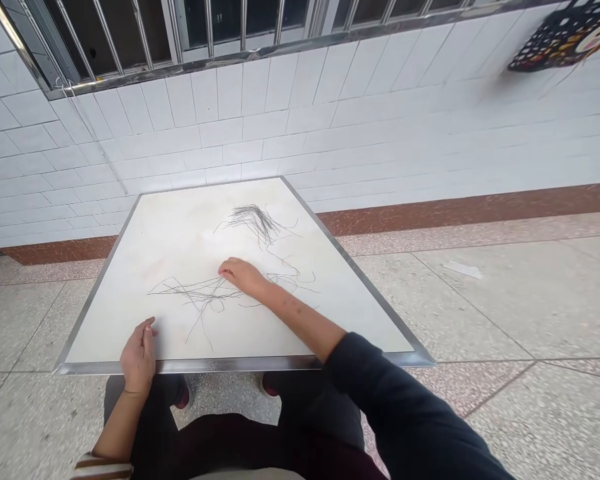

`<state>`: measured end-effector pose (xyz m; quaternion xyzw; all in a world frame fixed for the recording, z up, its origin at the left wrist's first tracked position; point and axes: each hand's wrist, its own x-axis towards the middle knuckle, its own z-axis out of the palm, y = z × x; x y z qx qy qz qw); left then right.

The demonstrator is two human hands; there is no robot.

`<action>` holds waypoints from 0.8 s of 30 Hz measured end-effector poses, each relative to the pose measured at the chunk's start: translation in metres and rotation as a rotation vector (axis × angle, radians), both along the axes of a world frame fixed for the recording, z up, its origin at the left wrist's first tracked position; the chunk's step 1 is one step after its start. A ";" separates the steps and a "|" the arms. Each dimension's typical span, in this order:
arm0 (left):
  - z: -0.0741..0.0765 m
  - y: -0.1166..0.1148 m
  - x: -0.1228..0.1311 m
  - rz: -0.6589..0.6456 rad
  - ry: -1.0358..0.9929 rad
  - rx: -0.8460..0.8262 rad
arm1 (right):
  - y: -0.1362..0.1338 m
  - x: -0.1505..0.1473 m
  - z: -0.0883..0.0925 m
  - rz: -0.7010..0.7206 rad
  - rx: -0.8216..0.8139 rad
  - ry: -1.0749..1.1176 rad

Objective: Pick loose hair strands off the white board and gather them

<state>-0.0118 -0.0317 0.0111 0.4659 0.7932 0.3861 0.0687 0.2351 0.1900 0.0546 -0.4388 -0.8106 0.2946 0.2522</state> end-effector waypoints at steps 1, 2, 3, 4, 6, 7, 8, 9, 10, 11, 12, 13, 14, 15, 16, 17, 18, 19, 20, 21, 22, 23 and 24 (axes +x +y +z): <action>0.000 0.000 0.000 -0.001 0.000 0.004 | -0.019 -0.005 -0.006 0.068 0.027 -0.016; -0.001 0.000 -0.001 -0.003 0.001 0.010 | -0.037 -0.010 -0.012 0.111 0.055 -0.030; -0.001 0.000 -0.001 -0.007 0.003 0.018 | -0.053 -0.013 -0.018 0.130 0.084 -0.046; -0.002 0.000 -0.001 -0.011 0.005 0.028 | -0.066 -0.015 -0.024 0.135 0.113 -0.061; -0.003 0.000 -0.002 -0.016 0.011 0.049 | -0.084 -0.017 -0.033 0.111 0.167 -0.087; -0.004 0.000 -0.002 -0.018 0.013 0.056 | -0.091 -0.017 -0.036 0.091 0.191 -0.096; -0.004 0.000 -0.002 -0.018 0.015 0.061 | -0.096 -0.016 -0.039 0.069 0.214 -0.104; -0.004 0.000 -0.002 -0.018 0.016 0.064 | -0.101 -0.015 -0.041 0.048 0.236 -0.108; -0.004 0.000 -0.002 -0.020 0.016 0.067 | -0.105 -0.014 -0.043 0.030 0.256 -0.109; -0.004 -0.001 -0.002 -0.022 0.019 0.070 | -0.109 -0.013 -0.044 0.015 0.274 -0.108; -0.004 -0.001 -0.001 -0.024 0.023 0.073 | -0.113 -0.012 -0.045 0.002 0.290 -0.105; -0.004 -0.001 -0.001 -0.025 0.028 0.075 | -0.118 -0.011 -0.046 -0.007 0.303 -0.101; -0.004 -0.001 -0.001 -0.025 0.033 0.077 | -0.121 -0.010 -0.047 -0.016 0.314 -0.097; -0.004 -0.001 -0.002 -0.025 0.039 0.079 | -0.125 -0.010 -0.047 -0.024 0.321 -0.093; -0.004 -0.001 -0.003 -0.026 0.043 0.082 | -0.128 -0.009 -0.046 -0.028 0.326 -0.089; -0.004 -0.001 -0.003 -0.030 0.046 0.085 | -0.130 -0.008 -0.045 -0.032 0.330 -0.084; -0.004 -0.001 -0.004 -0.037 0.048 0.088 | -0.132 -0.007 -0.043 -0.037 0.332 -0.076; -0.004 -0.001 -0.005 -0.044 0.049 0.091 | -0.134 -0.005 -0.040 -0.045 0.332 -0.067; -0.004 -0.001 -0.005 -0.053 0.053 0.095 | -0.135 -0.003 -0.037 -0.060 0.331 -0.057; -0.004 -0.002 -0.004 -0.065 0.065 0.101 | -0.136 -0.001 -0.034 -0.084 0.328 -0.046; -0.004 -0.003 -0.002 -0.080 0.082 0.112 | -0.136 0.001 -0.031 -0.115 0.320 -0.035; -0.004 -0.004 0.003 -0.102 0.104 0.131 | -0.137 0.003 -0.027 -0.150 0.308 -0.024; -0.003 -0.005 0.010 -0.135 0.129 0.158 | -0.138 0.005 -0.025 -0.183 0.290 -0.013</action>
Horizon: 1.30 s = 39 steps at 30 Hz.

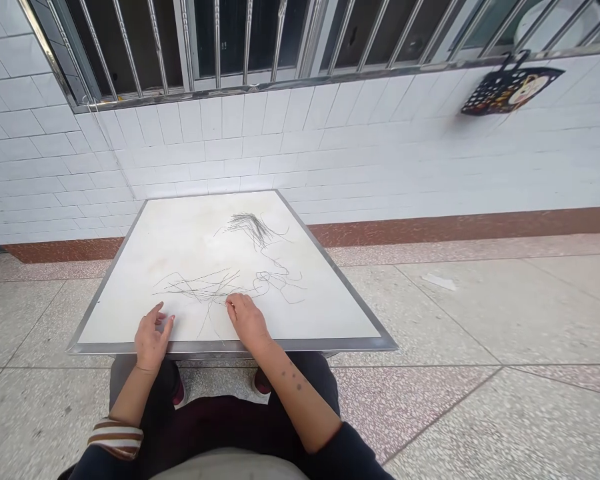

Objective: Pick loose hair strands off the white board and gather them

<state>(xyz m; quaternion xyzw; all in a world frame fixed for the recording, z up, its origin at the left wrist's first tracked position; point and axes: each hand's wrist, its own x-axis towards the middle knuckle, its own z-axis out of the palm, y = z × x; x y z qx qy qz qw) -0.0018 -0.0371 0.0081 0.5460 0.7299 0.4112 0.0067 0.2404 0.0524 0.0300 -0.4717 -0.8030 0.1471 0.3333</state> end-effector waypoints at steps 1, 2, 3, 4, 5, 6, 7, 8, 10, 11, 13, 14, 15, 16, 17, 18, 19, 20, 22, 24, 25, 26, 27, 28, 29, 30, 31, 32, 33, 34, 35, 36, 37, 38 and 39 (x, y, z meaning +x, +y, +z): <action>0.001 -0.001 0.009 -0.050 0.030 0.028 | -0.001 0.001 0.002 -0.028 -0.019 0.018; 0.002 -0.002 0.020 -0.123 0.060 0.055 | -0.001 0.002 0.005 -0.050 -0.040 0.037; 0.003 -0.002 0.032 -0.215 0.094 0.069 | -0.002 0.002 0.006 -0.064 -0.061 0.057; 0.005 -0.002 0.044 -0.341 0.153 0.066 | -0.003 0.001 0.008 -0.070 -0.082 0.077; 0.006 -0.001 0.056 -0.487 0.225 0.055 | -0.003 0.001 0.010 -0.072 -0.101 0.097; 0.007 0.001 0.066 -0.621 0.296 0.041 | -0.004 0.000 0.012 -0.073 -0.116 0.116; 0.007 0.003 0.073 -0.721 0.352 0.022 | -0.005 0.000 0.014 -0.075 -0.127 0.133; 0.007 0.005 0.078 -0.774 0.387 0.003 | -0.006 0.001 0.016 -0.081 -0.135 0.148; 0.005 0.010 0.081 -0.774 0.402 -0.033 | -0.008 0.007 0.021 -0.106 -0.135 0.169; 0.003 0.012 0.079 -0.741 0.387 -0.043 | -0.008 0.012 0.024 -0.126 -0.135 0.178; -0.001 0.016 0.074 -0.682 0.352 -0.047 | -0.010 0.023 0.030 -0.171 -0.153 0.213; -0.002 0.016 0.071 -0.662 0.336 -0.041 | -0.010 0.029 0.033 -0.193 -0.170 0.243; -0.003 0.017 0.069 -0.649 0.326 -0.033 | -0.011 0.034 0.036 -0.213 -0.191 0.280; -0.003 0.016 0.067 -0.642 0.323 -0.026 | -0.013 0.038 0.039 -0.224 -0.217 0.327; -0.001 0.015 0.067 -0.633 0.317 -0.014 | -0.015 0.041 0.042 -0.225 -0.246 0.381; 0.001 0.013 0.067 -0.611 0.296 0.007 | -0.017 0.043 0.045 -0.212 -0.278 0.439; 0.005 0.010 0.069 -0.572 0.256 0.041 | -0.020 0.044 0.048 -0.191 -0.315 0.500; 0.011 0.006 0.071 -0.517 0.200 0.087 | -0.024 0.043 0.052 -0.163 -0.353 0.559; 0.026 -0.003 0.076 -0.393 0.067 0.200 | -0.032 0.041 0.061 -0.118 -0.412 0.652; 0.045 -0.012 0.084 -0.343 0.005 0.288 | -0.042 0.037 0.072 -0.099 -0.438 0.692; 0.054 -0.017 0.088 -0.362 0.007 0.312 | -0.048 0.035 0.078 -0.093 -0.442 0.694; 0.063 -0.022 0.092 -0.398 0.019 0.316 | -0.054 0.033 0.084 -0.082 -0.444 0.684; 0.071 -0.026 0.095 -0.435 0.025 0.305 | -0.060 0.032 0.090 -0.065 -0.443 0.664; 0.078 -0.030 0.099 -0.464 0.015 0.288 | -0.066 0.031 0.097 -0.040 -0.439 0.637; 0.084 -0.034 0.102 -0.486 -0.012 0.263 | -0.072 0.030 0.103 -0.011 -0.429 0.610; 0.088 -0.038 0.105 -0.505 -0.062 0.231 | -0.077 0.029 0.108 0.019 -0.417 0.586; 0.092 -0.042 0.108 -0.526 -0.138 0.188 | -0.082 0.029 0.113 0.049 -0.406 0.568; 0.094 -0.045 0.110 -0.549 -0.237 0.136 | -0.086 0.029 0.117 0.076 -0.400 0.559; 0.095 -0.048 0.113 -0.575 -0.356 0.081 | -0.090 0.028 0.119 0.100 -0.403 0.561; 0.096 -0.051 0.116 -0.595 -0.489 0.032 | -0.093 0.028 0.121 0.122 -0.420 0.572; 0.096 -0.053 0.119 -0.607 -0.626 -0.006 | -0.095 0.028 0.121 0.141 -0.447 0.588; 0.097 -0.056 0.122 -0.608 -0.757 -0.026 | -0.097 0.028 0.120 0.156 -0.475 0.603; 0.097 -0.057 0.125 -0.602 -0.874 -0.031 | -0.098 0.028 0.119 0.167 -0.495 0.613; 0.097 -0.059 0.127 -0.589 -0.970 -0.027 | -0.100 0.027 0.117 0.174 -0.504 0.617; 0.097 -0.060 0.129 -0.576 -1.043 -0.022 | -0.101 0.027 0.115 0.175 -0.500 0.617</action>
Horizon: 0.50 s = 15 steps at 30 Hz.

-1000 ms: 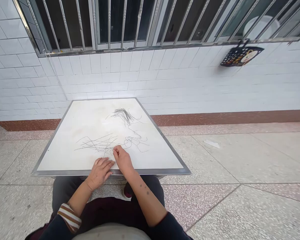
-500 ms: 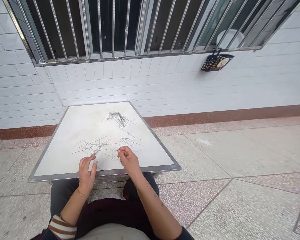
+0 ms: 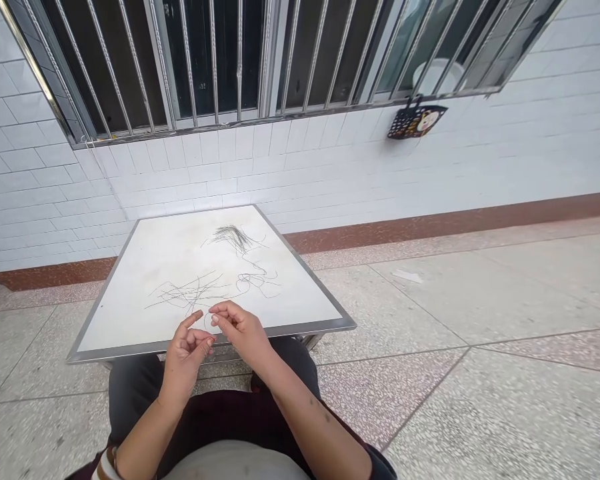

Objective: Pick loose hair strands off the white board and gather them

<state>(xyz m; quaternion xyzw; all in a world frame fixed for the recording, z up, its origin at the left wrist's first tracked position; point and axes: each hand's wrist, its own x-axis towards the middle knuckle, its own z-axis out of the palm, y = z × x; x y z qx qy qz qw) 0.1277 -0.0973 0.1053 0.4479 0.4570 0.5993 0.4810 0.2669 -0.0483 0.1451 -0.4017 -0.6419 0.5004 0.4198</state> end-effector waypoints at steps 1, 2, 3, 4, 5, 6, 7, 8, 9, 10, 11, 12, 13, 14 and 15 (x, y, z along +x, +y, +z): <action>0.001 -0.001 0.002 0.004 -0.049 -0.016 | -0.001 -0.001 -0.002 -0.009 0.013 -0.004; 0.001 -0.002 0.003 0.007 -0.082 -0.026 | -0.002 -0.002 -0.004 -0.022 0.030 -0.008; 0.002 -0.003 0.004 0.011 -0.103 -0.031 | -0.003 -0.003 -0.005 -0.035 0.046 -0.010; 0.004 -0.004 0.004 0.012 -0.119 -0.031 | -0.004 -0.004 -0.007 -0.045 0.058 -0.012; 0.005 -0.005 0.004 0.010 -0.133 -0.029 | -0.005 -0.005 -0.007 -0.050 0.066 -0.014; 0.007 -0.006 0.003 0.009 -0.149 -0.028 | -0.006 -0.006 -0.008 -0.046 0.072 -0.015; 0.008 -0.007 0.003 0.008 -0.168 -0.027 | -0.007 -0.007 -0.008 -0.035 0.072 -0.009; 0.009 -0.008 0.002 0.007 -0.186 -0.029 | -0.008 -0.008 -0.008 -0.021 0.068 0.003; 0.011 -0.009 0.002 0.005 -0.204 -0.031 | -0.009 -0.008 -0.008 -0.008 0.059 0.023; 0.012 -0.010 0.001 0.003 -0.222 -0.032 | -0.009 -0.009 -0.009 0.001 0.047 0.050; 0.013 -0.011 0.001 -0.001 -0.240 -0.029 | -0.010 -0.009 -0.009 0.007 0.035 0.080; 0.014 -0.012 0.001 -0.009 -0.259 -0.020 | -0.010 -0.009 -0.009 0.012 0.024 0.108; 0.016 -0.013 0.001 -0.022 -0.277 -0.009 | -0.010 -0.009 -0.009 0.017 0.013 0.133; 0.018 -0.015 0.000 -0.041 -0.292 0.003 | -0.011 -0.009 -0.009 0.027 0.006 0.154; 0.021 -0.016 0.000 -0.062 -0.304 0.014 | -0.011 -0.008 -0.009 0.041 0.005 0.171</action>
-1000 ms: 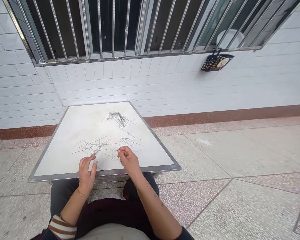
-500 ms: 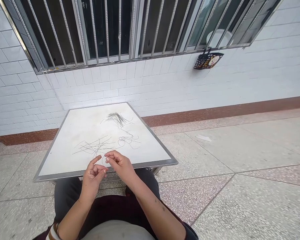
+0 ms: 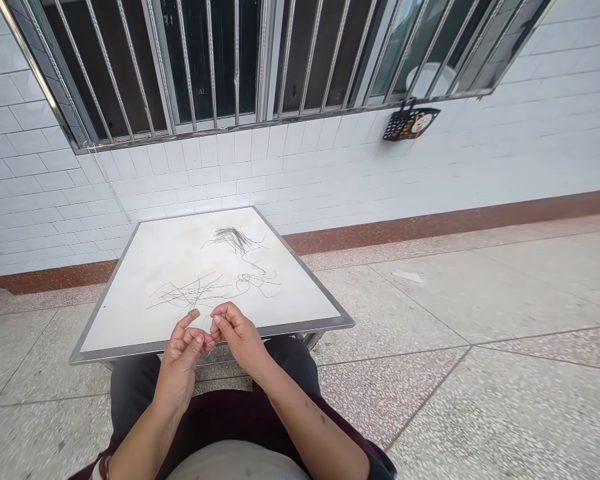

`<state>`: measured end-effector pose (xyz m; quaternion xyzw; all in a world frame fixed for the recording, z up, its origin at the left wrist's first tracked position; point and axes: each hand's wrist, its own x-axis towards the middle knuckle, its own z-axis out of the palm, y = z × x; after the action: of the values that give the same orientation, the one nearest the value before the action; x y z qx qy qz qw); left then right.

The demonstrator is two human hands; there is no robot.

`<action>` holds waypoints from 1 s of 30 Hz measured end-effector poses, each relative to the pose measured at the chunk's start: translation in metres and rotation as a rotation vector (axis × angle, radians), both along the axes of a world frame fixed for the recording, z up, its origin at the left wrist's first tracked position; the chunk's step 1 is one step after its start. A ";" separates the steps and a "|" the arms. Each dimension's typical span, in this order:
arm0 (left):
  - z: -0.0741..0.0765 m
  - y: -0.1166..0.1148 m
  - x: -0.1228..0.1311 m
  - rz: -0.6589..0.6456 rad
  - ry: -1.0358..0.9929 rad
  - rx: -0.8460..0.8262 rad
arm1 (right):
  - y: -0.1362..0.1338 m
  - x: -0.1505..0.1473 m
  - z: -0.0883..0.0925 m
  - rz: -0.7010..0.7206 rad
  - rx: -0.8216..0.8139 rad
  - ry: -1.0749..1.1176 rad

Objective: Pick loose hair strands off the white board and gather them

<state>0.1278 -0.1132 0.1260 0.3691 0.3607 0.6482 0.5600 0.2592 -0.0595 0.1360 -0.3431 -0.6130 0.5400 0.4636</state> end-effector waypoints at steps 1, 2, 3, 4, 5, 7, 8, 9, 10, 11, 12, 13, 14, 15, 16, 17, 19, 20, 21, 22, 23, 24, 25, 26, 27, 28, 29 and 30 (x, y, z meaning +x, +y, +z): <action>0.003 -0.001 0.000 -0.024 -0.011 0.007 | 0.000 0.001 0.000 0.019 0.006 0.011; 0.006 -0.003 -0.001 -0.051 -0.021 0.009 | 0.000 0.003 0.000 0.040 0.016 0.015; 0.009 -0.004 -0.002 -0.078 -0.030 0.007 | 0.000 0.005 0.000 0.061 0.032 0.013; 0.012 -0.005 -0.003 -0.107 -0.036 0.001 | 0.000 0.008 0.000 0.081 0.053 0.002; 0.015 -0.006 -0.004 -0.139 -0.035 -0.005 | 0.000 0.011 0.000 0.098 0.080 -0.019; 0.019 -0.009 -0.009 -0.210 -0.016 -0.018 | 0.001 0.018 0.002 0.125 0.150 -0.088; 0.021 -0.010 -0.012 -0.249 -0.002 -0.026 | 0.001 0.022 0.004 0.134 0.198 -0.130; 0.023 -0.010 -0.015 -0.291 0.012 -0.038 | 0.001 0.026 0.006 0.142 0.253 -0.178; 0.024 -0.011 -0.018 -0.334 0.027 -0.055 | 0.002 0.030 0.007 0.149 0.313 -0.231; 0.025 -0.011 -0.022 -0.370 0.044 -0.073 | 0.002 0.034 0.009 0.158 0.377 -0.286; 0.027 -0.011 -0.025 -0.400 0.069 -0.092 | 0.002 0.038 0.011 0.165 0.441 -0.339; 0.028 -0.010 -0.029 -0.424 0.102 -0.110 | 0.002 0.041 0.012 0.173 0.503 -0.388; 0.029 -0.010 -0.033 -0.440 0.139 -0.123 | 0.002 0.044 0.013 0.184 0.558 -0.430; 0.030 -0.010 -0.036 -0.453 0.176 -0.132 | 0.002 0.046 0.013 0.196 0.605 -0.459; 0.031 -0.010 -0.039 -0.462 0.210 -0.138 | 0.002 0.047 0.013 0.208 0.641 -0.479; 0.032 -0.010 -0.042 -0.470 0.238 -0.144 | 0.001 0.048 0.013 0.218 0.665 -0.497; 0.035 -0.012 -0.046 -0.484 0.278 -0.161 | 0.000 0.047 0.013 0.236 0.694 -0.528; 0.036 -0.013 -0.048 -0.489 0.290 -0.175 | 0.000 0.047 0.013 0.242 0.701 -0.539; 0.037 -0.013 -0.050 -0.492 0.296 -0.191 | 0.000 0.047 0.013 0.246 0.706 -0.548; 0.037 -0.014 -0.052 -0.491 0.295 -0.208 | 0.001 0.046 0.012 0.248 0.708 -0.552; 0.038 -0.014 -0.054 -0.490 0.289 -0.223 | 0.001 0.046 0.012 0.252 0.706 -0.550; 0.039 -0.014 -0.057 -0.485 0.280 -0.238 | 0.003 0.047 0.011 0.253 0.698 -0.545; 0.040 -0.013 -0.061 -0.476 0.267 -0.248 | 0.004 0.048 0.010 0.240 0.685 -0.539; 0.041 -0.012 -0.065 -0.457 0.256 -0.251 | 0.006 0.050 0.010 0.212 0.668 -0.532; 0.042 -0.011 -0.070 -0.425 0.249 -0.244 | 0.007 0.051 0.009 0.171 0.644 -0.527; 0.043 -0.010 -0.074 -0.379 0.252 -0.229 | 0.008 0.053 0.009 0.126 0.614 -0.525; 0.044 -0.009 -0.078 -0.323 0.270 -0.207 | 0.009 0.055 0.010 0.084 0.581 -0.528; 0.045 -0.007 -0.081 -0.263 0.306 -0.178 | 0.008 0.055 0.011 0.050 0.551 -0.531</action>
<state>0.0463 -0.1204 0.1712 0.4561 0.4459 0.4715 0.6090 0.3145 -0.0511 0.1470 -0.3186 -0.8421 0.2586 0.3501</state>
